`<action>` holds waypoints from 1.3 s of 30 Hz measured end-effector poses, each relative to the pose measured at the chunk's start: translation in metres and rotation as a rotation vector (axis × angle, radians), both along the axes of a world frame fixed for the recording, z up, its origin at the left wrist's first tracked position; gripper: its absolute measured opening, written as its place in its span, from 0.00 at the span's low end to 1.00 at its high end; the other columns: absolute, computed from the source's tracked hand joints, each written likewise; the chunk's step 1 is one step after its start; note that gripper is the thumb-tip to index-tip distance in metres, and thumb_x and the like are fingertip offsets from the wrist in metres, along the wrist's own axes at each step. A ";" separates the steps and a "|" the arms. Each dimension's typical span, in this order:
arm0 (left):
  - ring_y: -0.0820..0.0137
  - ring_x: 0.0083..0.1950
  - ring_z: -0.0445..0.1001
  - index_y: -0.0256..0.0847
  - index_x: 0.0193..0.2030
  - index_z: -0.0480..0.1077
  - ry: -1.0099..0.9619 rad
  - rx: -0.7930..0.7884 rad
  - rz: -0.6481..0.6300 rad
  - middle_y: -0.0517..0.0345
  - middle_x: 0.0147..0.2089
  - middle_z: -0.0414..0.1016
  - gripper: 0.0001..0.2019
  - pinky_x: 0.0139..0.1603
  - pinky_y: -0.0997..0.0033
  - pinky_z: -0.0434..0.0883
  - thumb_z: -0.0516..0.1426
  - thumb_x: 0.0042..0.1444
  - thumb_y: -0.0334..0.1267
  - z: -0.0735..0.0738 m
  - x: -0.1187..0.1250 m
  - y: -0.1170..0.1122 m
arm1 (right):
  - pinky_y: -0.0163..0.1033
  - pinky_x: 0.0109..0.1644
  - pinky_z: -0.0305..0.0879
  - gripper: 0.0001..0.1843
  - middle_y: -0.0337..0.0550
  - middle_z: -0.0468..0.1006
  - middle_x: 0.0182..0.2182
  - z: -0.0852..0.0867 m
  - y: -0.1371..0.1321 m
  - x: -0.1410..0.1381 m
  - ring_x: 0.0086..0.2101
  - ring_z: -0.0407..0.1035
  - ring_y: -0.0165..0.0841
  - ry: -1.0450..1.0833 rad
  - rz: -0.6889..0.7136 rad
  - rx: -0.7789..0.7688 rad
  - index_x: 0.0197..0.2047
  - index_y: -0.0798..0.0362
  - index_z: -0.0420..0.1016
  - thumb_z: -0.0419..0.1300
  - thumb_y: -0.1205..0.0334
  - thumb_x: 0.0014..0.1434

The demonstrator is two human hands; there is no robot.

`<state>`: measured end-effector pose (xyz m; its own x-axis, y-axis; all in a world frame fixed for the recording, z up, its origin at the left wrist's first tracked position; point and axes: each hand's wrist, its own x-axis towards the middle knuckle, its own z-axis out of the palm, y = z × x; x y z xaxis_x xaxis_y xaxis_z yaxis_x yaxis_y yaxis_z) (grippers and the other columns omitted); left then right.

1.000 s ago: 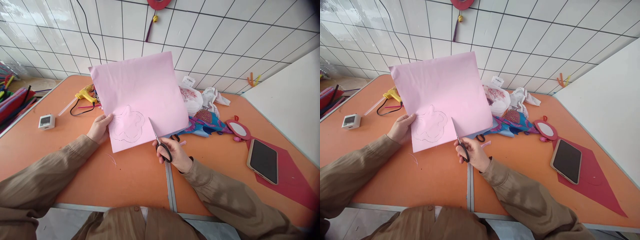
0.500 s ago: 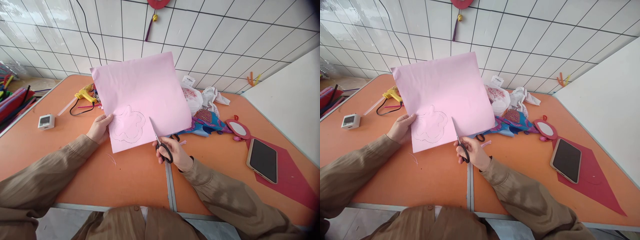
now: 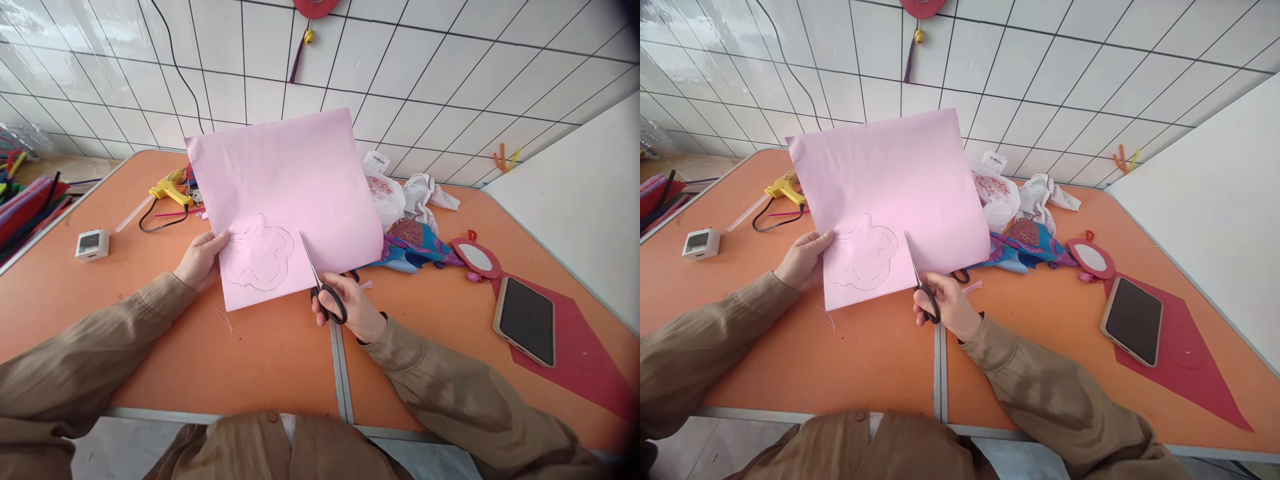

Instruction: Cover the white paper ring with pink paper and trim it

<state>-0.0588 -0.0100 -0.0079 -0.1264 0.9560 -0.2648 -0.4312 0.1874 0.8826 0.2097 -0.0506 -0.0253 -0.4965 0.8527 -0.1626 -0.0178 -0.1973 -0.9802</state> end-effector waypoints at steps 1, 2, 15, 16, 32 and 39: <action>0.52 0.45 0.81 0.30 0.36 0.76 0.002 0.000 0.001 0.44 0.31 0.80 0.06 0.47 0.53 0.79 0.59 0.55 0.31 0.000 0.000 0.000 | 0.35 0.23 0.68 0.29 0.37 0.71 0.23 0.000 0.000 0.000 0.19 0.68 0.27 -0.004 -0.001 0.003 0.39 0.57 0.69 0.65 0.37 0.51; 0.52 0.44 0.81 0.30 0.37 0.76 0.002 -0.004 0.004 0.44 0.31 0.80 0.06 0.47 0.53 0.79 0.59 0.56 0.31 0.000 0.000 0.000 | 0.35 0.23 0.68 0.29 0.36 0.71 0.23 0.001 0.000 0.000 0.19 0.68 0.27 -0.008 -0.004 0.006 0.39 0.57 0.69 0.65 0.37 0.50; 0.54 0.44 0.81 0.30 0.37 0.76 -0.002 -0.040 0.031 0.46 0.28 0.79 0.08 0.47 0.55 0.80 0.56 0.58 0.29 0.004 0.003 -0.001 | 0.33 0.21 0.65 0.26 0.35 0.70 0.22 0.005 -0.003 -0.002 0.18 0.67 0.26 -0.060 -0.035 0.026 0.34 0.55 0.67 0.65 0.39 0.50; 0.54 0.44 0.81 0.30 0.37 0.76 0.004 -0.033 0.025 0.46 0.29 0.80 0.07 0.46 0.55 0.80 0.57 0.58 0.30 0.003 0.002 -0.001 | 0.33 0.21 0.65 0.26 0.35 0.70 0.22 0.005 -0.003 -0.002 0.18 0.67 0.26 -0.063 -0.035 0.026 0.33 0.55 0.67 0.65 0.39 0.50; 0.56 0.42 0.82 0.30 0.35 0.76 -0.008 -0.004 0.020 0.49 0.27 0.79 0.07 0.46 0.57 0.79 0.57 0.58 0.30 0.000 0.000 0.000 | 0.32 0.20 0.62 0.27 0.35 0.70 0.21 0.002 -0.004 -0.001 0.17 0.68 0.26 -0.073 -0.031 0.033 0.34 0.55 0.67 0.63 0.37 0.51; 0.55 0.42 0.82 0.29 0.35 0.76 -0.004 -0.011 0.028 0.47 0.27 0.79 0.06 0.45 0.58 0.80 0.58 0.56 0.29 0.002 0.002 -0.001 | 0.32 0.21 0.62 0.27 0.35 0.69 0.21 0.002 -0.004 -0.001 0.17 0.68 0.26 -0.078 -0.030 0.031 0.33 0.55 0.66 0.63 0.37 0.51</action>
<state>-0.0570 -0.0105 -0.0058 -0.1519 0.9492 -0.2755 -0.4398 0.1847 0.8789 0.2089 -0.0547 -0.0229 -0.4579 0.8720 -0.1732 0.0534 -0.1675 -0.9844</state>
